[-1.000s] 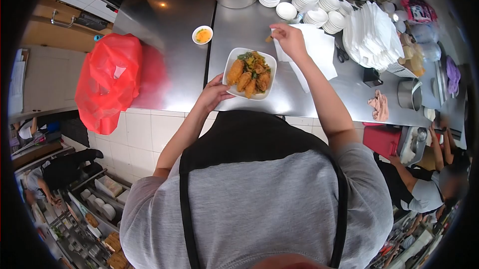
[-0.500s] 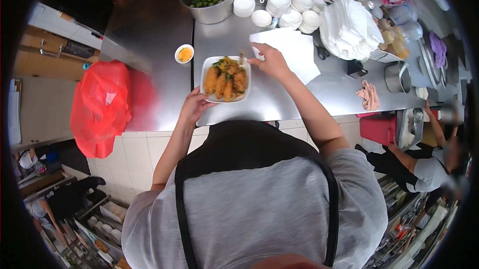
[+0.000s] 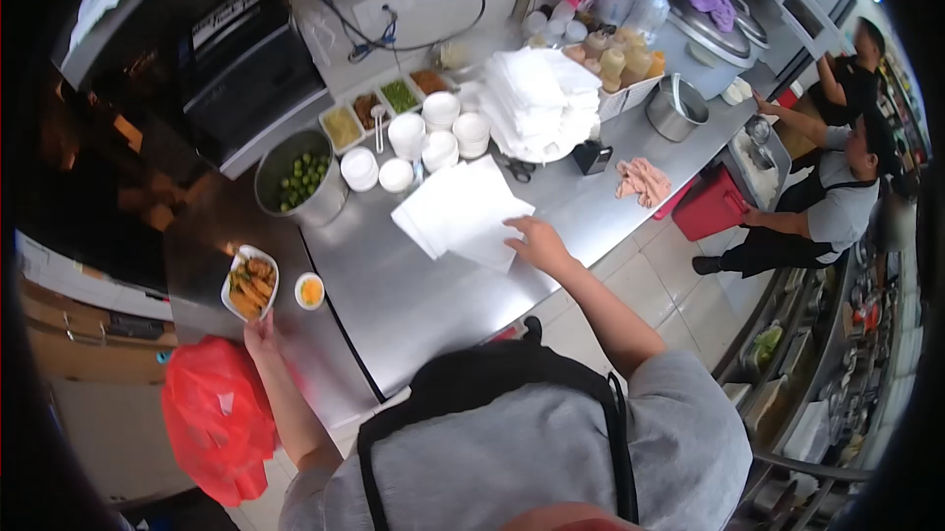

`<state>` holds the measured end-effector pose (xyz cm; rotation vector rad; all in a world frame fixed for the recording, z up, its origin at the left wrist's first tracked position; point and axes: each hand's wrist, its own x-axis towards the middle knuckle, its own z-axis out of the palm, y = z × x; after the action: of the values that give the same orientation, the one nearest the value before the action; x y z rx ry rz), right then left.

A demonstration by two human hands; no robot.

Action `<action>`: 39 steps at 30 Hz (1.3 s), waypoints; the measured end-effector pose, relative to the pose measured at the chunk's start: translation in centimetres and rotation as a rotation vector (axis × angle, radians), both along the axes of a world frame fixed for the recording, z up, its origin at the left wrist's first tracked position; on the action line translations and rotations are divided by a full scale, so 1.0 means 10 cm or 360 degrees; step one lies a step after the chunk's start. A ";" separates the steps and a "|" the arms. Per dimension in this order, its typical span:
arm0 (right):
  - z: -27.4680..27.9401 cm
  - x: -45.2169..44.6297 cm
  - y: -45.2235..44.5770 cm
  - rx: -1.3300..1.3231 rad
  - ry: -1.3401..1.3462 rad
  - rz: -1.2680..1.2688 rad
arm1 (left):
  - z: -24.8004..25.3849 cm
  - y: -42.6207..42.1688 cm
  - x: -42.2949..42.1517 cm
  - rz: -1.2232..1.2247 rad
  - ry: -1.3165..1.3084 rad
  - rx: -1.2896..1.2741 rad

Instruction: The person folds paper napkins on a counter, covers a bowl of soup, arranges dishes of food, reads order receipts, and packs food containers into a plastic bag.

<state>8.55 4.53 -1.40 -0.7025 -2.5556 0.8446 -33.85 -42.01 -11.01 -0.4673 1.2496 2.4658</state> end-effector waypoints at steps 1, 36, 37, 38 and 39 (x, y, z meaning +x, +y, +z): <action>-0.01 0.10 0.03 -0.0008 -0.0052 -0.0059 | -0.03 0.06 -0.06 -0.0015 0.0035 0.0022; 2.97 -0.08 2.18 0.0529 0.1416 0.0508 | 3.25 4.32 2.57 0.0476 0.2284 -0.1126; 3.13 -0.14 2.16 0.0720 0.1679 0.0586 | 3.37 4.42 2.66 0.0444 0.2369 -0.1153; 3.29 -0.12 2.13 0.0703 0.1654 0.0547 | 3.46 4.51 2.72 0.0408 0.2451 -0.1178; 3.44 -0.10 2.12 0.0689 0.1628 0.0510 | 3.50 4.59 2.72 0.0358 0.2466 -0.1149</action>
<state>7.54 25.72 32.98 0.2554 -1.7891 0.4939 -6.67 3.92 23.95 1.5635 2.6631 2.2325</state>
